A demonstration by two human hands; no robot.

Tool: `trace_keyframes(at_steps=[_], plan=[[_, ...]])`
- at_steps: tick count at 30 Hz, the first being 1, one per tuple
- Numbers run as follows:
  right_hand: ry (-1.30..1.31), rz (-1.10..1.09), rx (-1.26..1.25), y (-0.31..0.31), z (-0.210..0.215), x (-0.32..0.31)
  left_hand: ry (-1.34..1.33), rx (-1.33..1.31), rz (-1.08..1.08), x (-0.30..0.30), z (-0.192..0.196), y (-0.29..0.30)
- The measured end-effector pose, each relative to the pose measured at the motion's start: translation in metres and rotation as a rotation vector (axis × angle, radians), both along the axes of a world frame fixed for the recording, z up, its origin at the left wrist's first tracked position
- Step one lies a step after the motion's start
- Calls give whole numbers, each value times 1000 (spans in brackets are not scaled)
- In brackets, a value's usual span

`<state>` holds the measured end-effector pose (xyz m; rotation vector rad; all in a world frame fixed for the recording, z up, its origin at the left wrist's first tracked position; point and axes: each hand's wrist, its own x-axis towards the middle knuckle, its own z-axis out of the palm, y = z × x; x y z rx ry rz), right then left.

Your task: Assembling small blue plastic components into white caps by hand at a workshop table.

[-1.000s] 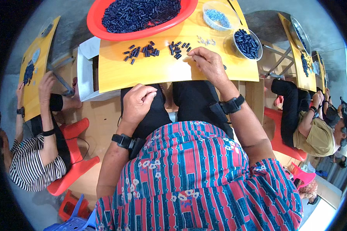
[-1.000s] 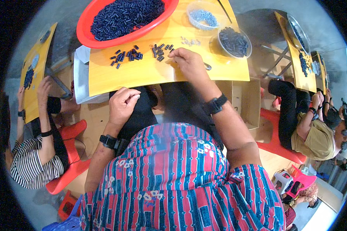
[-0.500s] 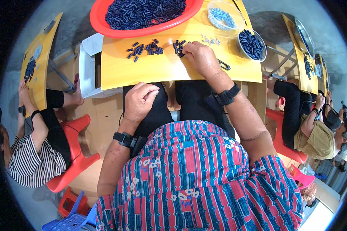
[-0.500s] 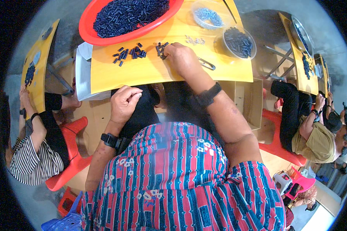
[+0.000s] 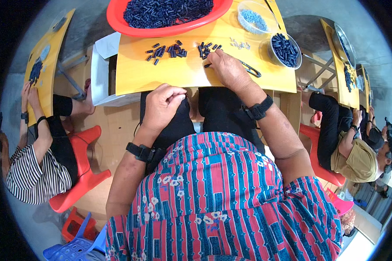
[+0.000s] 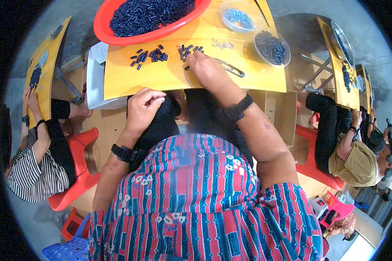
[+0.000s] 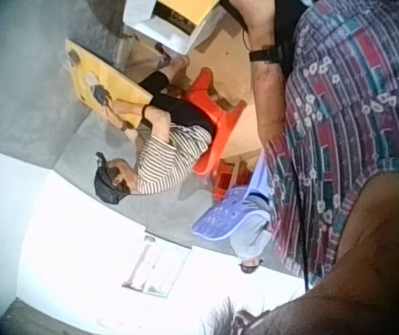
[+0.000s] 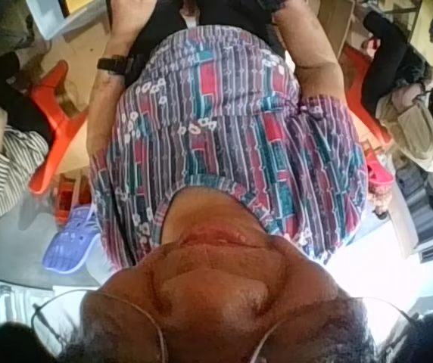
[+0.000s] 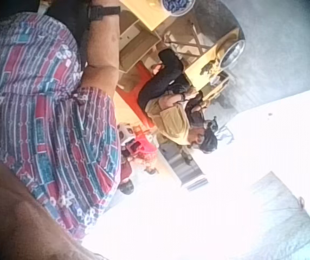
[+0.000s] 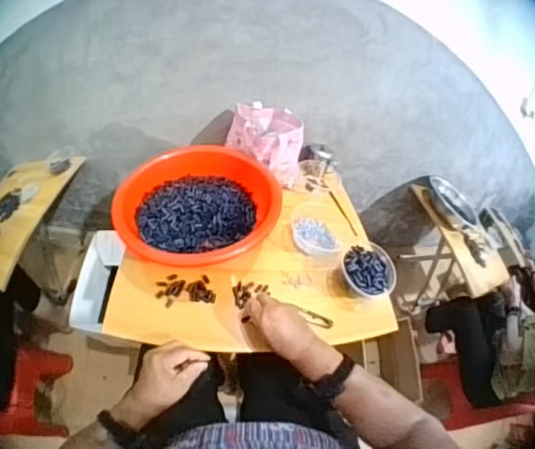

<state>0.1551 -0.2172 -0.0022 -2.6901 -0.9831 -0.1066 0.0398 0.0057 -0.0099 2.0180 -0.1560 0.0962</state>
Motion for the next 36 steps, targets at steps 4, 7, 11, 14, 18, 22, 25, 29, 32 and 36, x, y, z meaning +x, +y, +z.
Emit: trace_keyframes(at_steps=[4,7,11,14,18,22,25,29,32,36], plan=[[25,-32,18,4,-2,0,24,-125,11,16,6,-13],[56,-39,150,5,-6,2,84,-232,45,33,2,-24],[54,-63,195,8,-6,0,-63,-20,49,52,-3,-31],[70,-83,299,9,-7,-3,-158,85,69,59,-5,-37],[127,-107,429,19,-5,-10,-79,-46,155,62,-6,-42],[149,-137,488,23,-4,-17,-59,-177,224,60,-6,-46],[98,-119,562,23,-7,-19,-92,-110,206,59,-3,-45],[78,-113,575,18,-9,-16,-63,-39,199,62,0,-50],[65,-121,579,21,-8,-19,-33,-93,173,61,-1,-45],[95,-98,631,29,-11,-21,-108,-111,164,61,-4,-35]])
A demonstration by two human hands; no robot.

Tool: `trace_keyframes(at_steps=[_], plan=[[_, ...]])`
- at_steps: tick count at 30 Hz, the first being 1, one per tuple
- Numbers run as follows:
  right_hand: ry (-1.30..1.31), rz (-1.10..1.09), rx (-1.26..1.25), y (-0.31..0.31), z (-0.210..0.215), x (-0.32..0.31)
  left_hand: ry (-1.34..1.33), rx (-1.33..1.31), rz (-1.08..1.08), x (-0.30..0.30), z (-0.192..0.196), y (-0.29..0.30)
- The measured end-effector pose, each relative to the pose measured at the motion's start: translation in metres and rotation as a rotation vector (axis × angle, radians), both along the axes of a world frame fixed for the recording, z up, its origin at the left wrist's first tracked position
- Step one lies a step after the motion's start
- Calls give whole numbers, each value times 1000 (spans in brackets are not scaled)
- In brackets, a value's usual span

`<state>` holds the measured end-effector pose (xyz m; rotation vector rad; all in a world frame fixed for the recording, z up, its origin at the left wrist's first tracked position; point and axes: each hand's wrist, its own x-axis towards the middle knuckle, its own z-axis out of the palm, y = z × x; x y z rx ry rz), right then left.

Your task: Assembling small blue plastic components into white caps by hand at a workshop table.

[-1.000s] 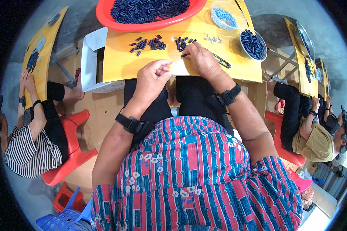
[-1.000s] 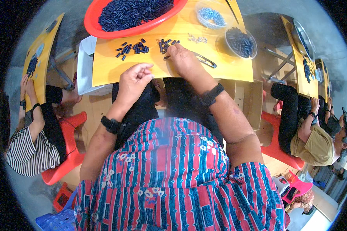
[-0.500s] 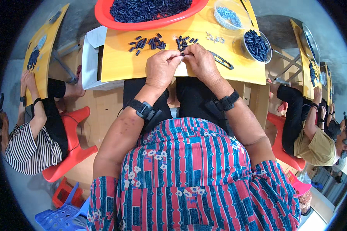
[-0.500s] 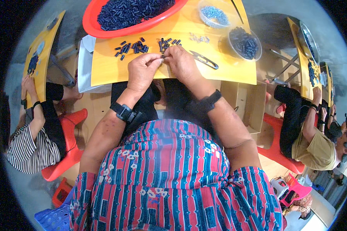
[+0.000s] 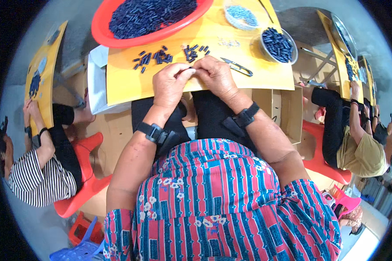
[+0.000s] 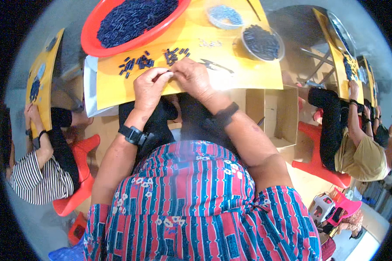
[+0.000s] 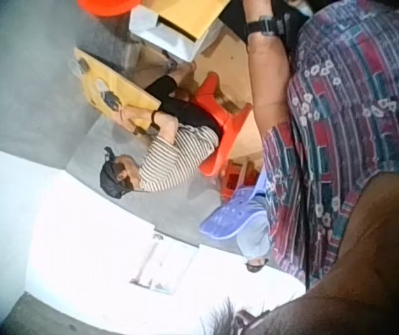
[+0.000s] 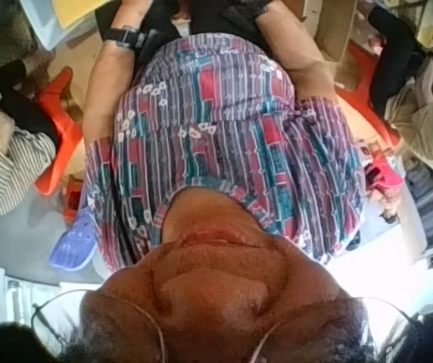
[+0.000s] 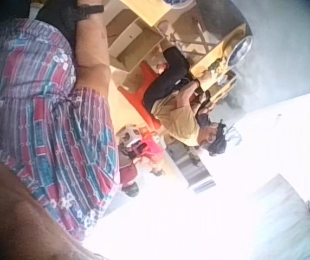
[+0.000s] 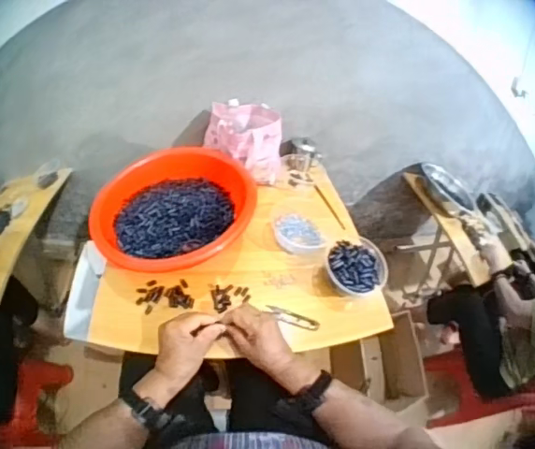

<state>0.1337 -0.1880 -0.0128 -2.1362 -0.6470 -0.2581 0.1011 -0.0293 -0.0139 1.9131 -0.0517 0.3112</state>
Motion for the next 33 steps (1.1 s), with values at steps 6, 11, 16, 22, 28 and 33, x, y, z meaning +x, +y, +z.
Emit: trace_keyframes(at_steps=[6,11,16,22,28,33], plan=[[97,22,138,0,0,0,39,-4,-25,0,-1,4],[24,-178,133,-15,4,-4,19,35,-49,-2,-3,5],[-36,-438,-309,-54,32,13,-15,53,-78,-4,-2,6],[-26,-439,-383,-70,40,32,-25,49,-57,-7,2,4],[7,-372,-385,-70,38,41,-31,45,-61,-9,6,3],[-23,-356,-449,-73,33,45,-38,68,-61,-9,6,3]])
